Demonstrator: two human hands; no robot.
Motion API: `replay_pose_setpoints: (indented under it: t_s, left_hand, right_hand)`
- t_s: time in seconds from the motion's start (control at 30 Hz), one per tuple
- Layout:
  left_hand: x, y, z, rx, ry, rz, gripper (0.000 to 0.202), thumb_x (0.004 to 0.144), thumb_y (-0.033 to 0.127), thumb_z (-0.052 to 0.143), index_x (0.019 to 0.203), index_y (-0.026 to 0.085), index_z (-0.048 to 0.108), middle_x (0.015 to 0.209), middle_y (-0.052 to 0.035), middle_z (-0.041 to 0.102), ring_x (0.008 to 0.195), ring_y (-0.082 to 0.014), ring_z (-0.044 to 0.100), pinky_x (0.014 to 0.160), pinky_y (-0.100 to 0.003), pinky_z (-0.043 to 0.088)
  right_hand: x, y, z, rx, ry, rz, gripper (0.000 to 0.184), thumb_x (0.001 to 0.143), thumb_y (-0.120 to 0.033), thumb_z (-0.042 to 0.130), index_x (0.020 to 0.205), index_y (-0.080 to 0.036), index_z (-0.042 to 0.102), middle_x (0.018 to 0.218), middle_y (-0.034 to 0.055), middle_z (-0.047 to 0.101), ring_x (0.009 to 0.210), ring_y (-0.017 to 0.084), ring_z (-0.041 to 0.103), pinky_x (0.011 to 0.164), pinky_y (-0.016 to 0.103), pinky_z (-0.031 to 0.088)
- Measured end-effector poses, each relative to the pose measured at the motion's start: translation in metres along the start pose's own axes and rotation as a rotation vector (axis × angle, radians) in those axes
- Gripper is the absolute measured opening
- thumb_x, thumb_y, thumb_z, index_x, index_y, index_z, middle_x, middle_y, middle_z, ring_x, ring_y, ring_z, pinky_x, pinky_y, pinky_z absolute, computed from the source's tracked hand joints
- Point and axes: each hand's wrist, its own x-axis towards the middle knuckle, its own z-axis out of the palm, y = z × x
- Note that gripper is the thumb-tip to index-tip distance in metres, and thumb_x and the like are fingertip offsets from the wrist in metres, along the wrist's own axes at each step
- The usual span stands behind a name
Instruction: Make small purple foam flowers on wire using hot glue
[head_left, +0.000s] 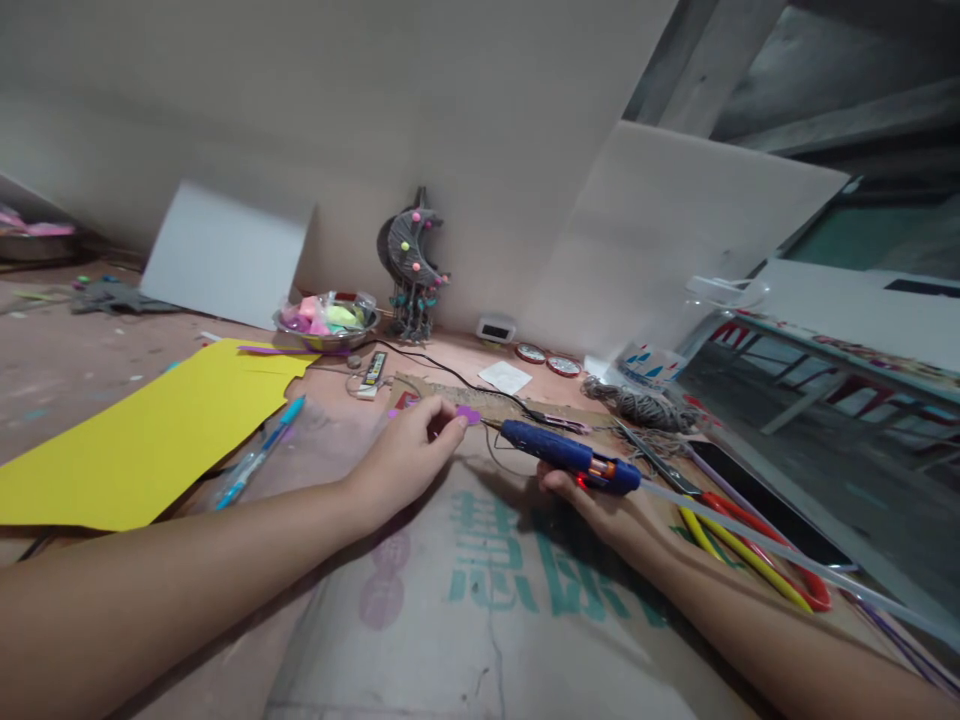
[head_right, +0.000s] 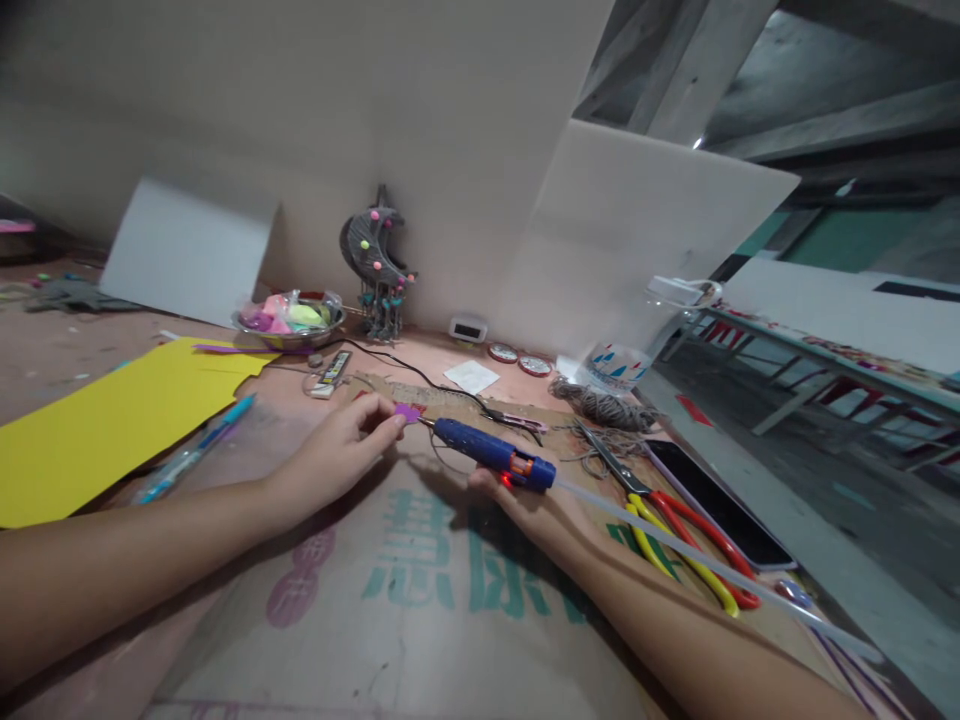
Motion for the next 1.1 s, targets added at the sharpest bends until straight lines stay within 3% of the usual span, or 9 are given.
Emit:
replay_pose_setpoints:
  t_s: [0.3, 0.5, 0.77, 0.97, 1.1]
  left_hand:
    - [-0.0001, -0.0002, 0.0003, -0.005, -0.009, 0.012, 0.02, 0.086, 0.036, 0.044, 0.079, 0.019, 0.052, 0.076, 0.0014, 0.056, 0.074, -0.015, 0.053, 0.068, -0.028, 0.039]
    - [0.0005, 0.0001, 0.0, -0.001, -0.009, 0.015, 0.02, 0.086, 0.036, 0.044, 0.079, 0.019, 0.051, 0.075, 0.0016, 0.056, 0.075, -0.015, 0.053, 0.069, -0.028, 0.039]
    - [0.0001, 0.0004, -0.0004, 0.004, -0.023, 0.005, 0.02, 0.086, 0.035, 0.044, 0.078, 0.019, 0.051, 0.075, 0.0016, 0.056, 0.074, -0.0148, 0.053, 0.069, -0.028, 0.038]
    - [0.0005, 0.0014, -0.0011, -0.001, -0.023, 0.002, 0.02, 0.086, 0.035, 0.043, 0.078, 0.019, 0.051, 0.074, 0.0015, 0.056, 0.073, -0.0146, 0.052, 0.068, -0.028, 0.038]
    - [0.0, 0.0022, -0.0006, -0.006, -0.027, 0.002, 0.02, 0.086, 0.035, 0.044, 0.079, 0.019, 0.052, 0.074, 0.0018, 0.056, 0.073, -0.0142, 0.051, 0.068, -0.027, 0.038]
  right_hand:
    - [0.0013, -0.0016, 0.0026, -0.04, 0.043, -0.062, 0.027, 0.074, -0.05, 0.055, 0.06, -0.026, 0.055, 0.058, 0.0015, 0.06, 0.054, 0.02, 0.057, 0.051, 0.033, 0.049]
    - [0.001, -0.0083, 0.0014, -0.075, 0.022, -0.035, 0.031, 0.076, -0.049, 0.051, 0.058, -0.024, 0.053, 0.064, 0.0018, 0.064, 0.058, 0.02, 0.061, 0.055, 0.031, 0.052]
    - [0.0019, -0.0083, 0.0012, -0.133, 0.062, -0.036, 0.037, 0.075, -0.054, 0.05, 0.054, -0.024, 0.051, 0.058, 0.0017, 0.062, 0.056, 0.02, 0.06, 0.052, 0.03, 0.052]
    - [0.0002, -0.0043, 0.0016, -0.147, 0.065, -0.018, 0.032, 0.075, -0.051, 0.051, 0.058, -0.024, 0.053, 0.062, 0.0025, 0.064, 0.06, 0.021, 0.062, 0.055, 0.032, 0.053]
    - [0.0003, -0.0032, 0.0019, -0.13, 0.064, -0.003, 0.025, 0.073, -0.048, 0.052, 0.07, -0.025, 0.059, 0.071, 0.0034, 0.067, 0.063, 0.024, 0.064, 0.056, 0.034, 0.054]
